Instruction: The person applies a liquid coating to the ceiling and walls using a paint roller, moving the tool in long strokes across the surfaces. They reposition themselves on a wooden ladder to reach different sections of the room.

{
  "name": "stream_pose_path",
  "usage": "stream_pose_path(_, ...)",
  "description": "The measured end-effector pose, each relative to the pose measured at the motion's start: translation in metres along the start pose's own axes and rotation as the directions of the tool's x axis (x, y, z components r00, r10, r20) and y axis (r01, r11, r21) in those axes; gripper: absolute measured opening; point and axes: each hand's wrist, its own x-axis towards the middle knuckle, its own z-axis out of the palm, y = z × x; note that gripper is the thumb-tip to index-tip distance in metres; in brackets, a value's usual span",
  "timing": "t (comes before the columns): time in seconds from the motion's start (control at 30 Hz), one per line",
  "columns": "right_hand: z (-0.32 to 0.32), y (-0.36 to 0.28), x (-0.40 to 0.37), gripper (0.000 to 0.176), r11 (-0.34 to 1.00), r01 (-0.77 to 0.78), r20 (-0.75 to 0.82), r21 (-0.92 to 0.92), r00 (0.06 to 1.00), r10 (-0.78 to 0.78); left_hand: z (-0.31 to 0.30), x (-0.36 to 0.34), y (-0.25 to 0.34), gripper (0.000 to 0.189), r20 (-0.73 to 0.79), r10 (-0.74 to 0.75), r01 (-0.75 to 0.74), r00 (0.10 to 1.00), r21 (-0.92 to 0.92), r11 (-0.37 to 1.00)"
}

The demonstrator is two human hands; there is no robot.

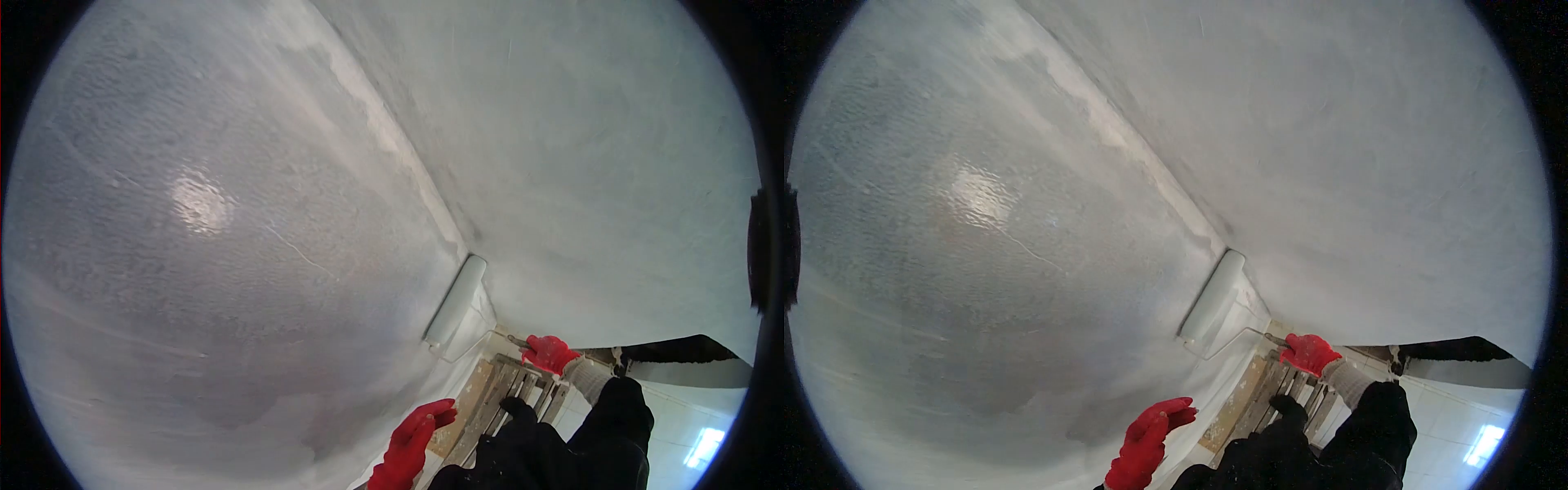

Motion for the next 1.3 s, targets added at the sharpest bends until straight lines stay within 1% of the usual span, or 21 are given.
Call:
stream_pose_path(0.2,-0.041,-0.038,-0.020,0.033,0.996,0.067,-0.051,0.055,0.997,-0.064,0.019,-0.003,0.014,0.032,0.037,0.020,-0.021,0.999,0.024,0.999)
stream_pose_path(0.27,-0.048,-0.045,-0.025,0.032,0.994,0.051,-0.008,0.095,0.999,-0.050,0.023,-0.007,0.016,0.032,0.036,0.029,-0.030,0.999,0.018,0.999)
stream_pose_path(0.4,-0.059,-0.057,-0.029,0.029,0.985,0.119,-0.093,0.123,0.990,-0.108,0.032,-0.013,0.002,0.032,0.037,0.053,-0.055,0.998,0.032,0.998)
stream_pose_path(0.5,-0.074,-0.073,-0.033,0.029,0.962,0.238,-0.179,0.131,0.960,-0.213,0.036,-0.018,-0.010,0.033,0.023,0.107,-0.108,0.994,0.036,0.993)
stream_pose_path(0.53,-0.078,-0.076,-0.034,0.029,0.951,0.278,-0.211,0.137,0.946,-0.246,0.044,-0.022,-0.007,0.036,-0.002,0.114,-0.114,0.993,0.083,0.990)
stream_pose_path(0.57,-0.083,-0.081,-0.034,0.029,0.945,0.290,-0.232,0.150,0.940,-0.251,0.050,-0.025,-0.006,0.036,-0.016,0.136,-0.134,0.991,0.106,0.985)
stream_pose_path(0.6,-0.091,-0.092,-0.035,0.029,0.952,0.248,-0.191,0.178,0.958,-0.214,0.056,-0.027,-0.005,0.038,-0.025,0.160,-0.156,0.987,0.124,0.980)
stream_pose_path(0.63,-0.096,-0.097,-0.036,0.030,0.926,0.327,-0.247,0.185,0.928,-0.279,0.063,-0.030,-0.003,0.039,-0.039,0.176,-0.170,0.984,0.129,0.977)
stream_pose_path(0.67,-0.114,-0.111,-0.044,0.029,0.921,0.301,-0.202,0.249,0.946,-0.254,0.068,-0.033,0.000,0.040,-0.058,0.198,-0.188,0.979,0.137,0.972)
stream_pose_path(0.7,-0.113,-0.118,-0.044,0.029,0.898,0.330,-0.251,0.290,0.932,-0.261,0.074,-0.036,0.000,0.041,-0.039,0.245,-0.233,0.969,0.195,0.953)
stream_pose_path(0.73,-0.117,-0.124,-0.045,0.030,0.854,0.402,-0.309,0.331,0.901,-0.305,0.079,-0.037,0.001,0.041,-0.006,0.229,-0.223,0.973,0.192,0.956)
stream_pose_path(0.87,-0.151,-0.142,-0.055,0.032,0.833,0.433,-0.353,0.345,0.882,-0.313,0.105,-0.045,0.017,0.039,-0.043,0.249,-0.234,0.968,0.217,0.948)
stream_pose_path(0.9,-0.156,-0.146,-0.056,0.031,0.851,0.425,-0.347,0.309,0.883,-0.316,0.105,-0.047,0.016,0.040,-0.040,0.265,-0.252,0.963,0.202,0.946)
stream_pose_path(0.97,-0.163,-0.150,-0.062,0.029,0.756,0.524,-0.407,0.394,0.836,-0.367,0.100,-0.046,0.014,0.040,-0.009,0.292,-0.288,0.956,0.144,0.947)
stream_pose_path(1.0,-0.172,-0.150,-0.073,0.028,0.837,0.478,-0.404,0.267,0.844,-0.353,0.101,-0.048,0.009,0.040,0.020,0.301,-0.302,0.953,0.109,0.947)
stream_pose_path(1.03,-0.184,-0.148,-0.064,0.028,0.801,0.464,-0.370,0.378,0.869,-0.328,0.104,-0.043,0.018,0.039,-0.013,0.349,-0.346,0.937,0.109,0.932)
stream_pose_path(1.07,-0.192,-0.146,-0.065,0.028,0.790,0.497,-0.413,0.358,0.844,-0.343,0.114,-0.039,0.013,0.038,0.018,0.295,-0.295,0.955,0.108,0.949)
stream_pose_path(1.1,-0.197,-0.141,-0.062,0.027,0.814,0.497,-0.417,0.299,0.836,-0.358,0.121,-0.036,0.008,0.039,0.015,0.337,-0.337,0.942,0.061,0.940)
stream_pose_path(1.17,-0.215,-0.139,-0.066,0.025,0.775,0.590,-0.526,0.227,0.744,-0.413,0.131,-0.027,0.002,0.040,-0.011,0.437,-0.437,0.899,0.006,0.899)
stream_pose_path(1.23,-0.238,-0.136,-0.066,0.025,0.749,0.640,-0.560,0.171,0.688,-0.460,0.145,-0.022,-0.003,0.037,0.062,0.431,-0.425,0.900,-0.088,0.901)
stream_pose_path(1.3,-0.247,-0.151,-0.054,0.023,0.767,0.621,-0.571,0.161,0.693,-0.441,0.129,-0.011,-0.001,0.037,0.051,0.455,-0.449,0.889,-0.097,0.888)
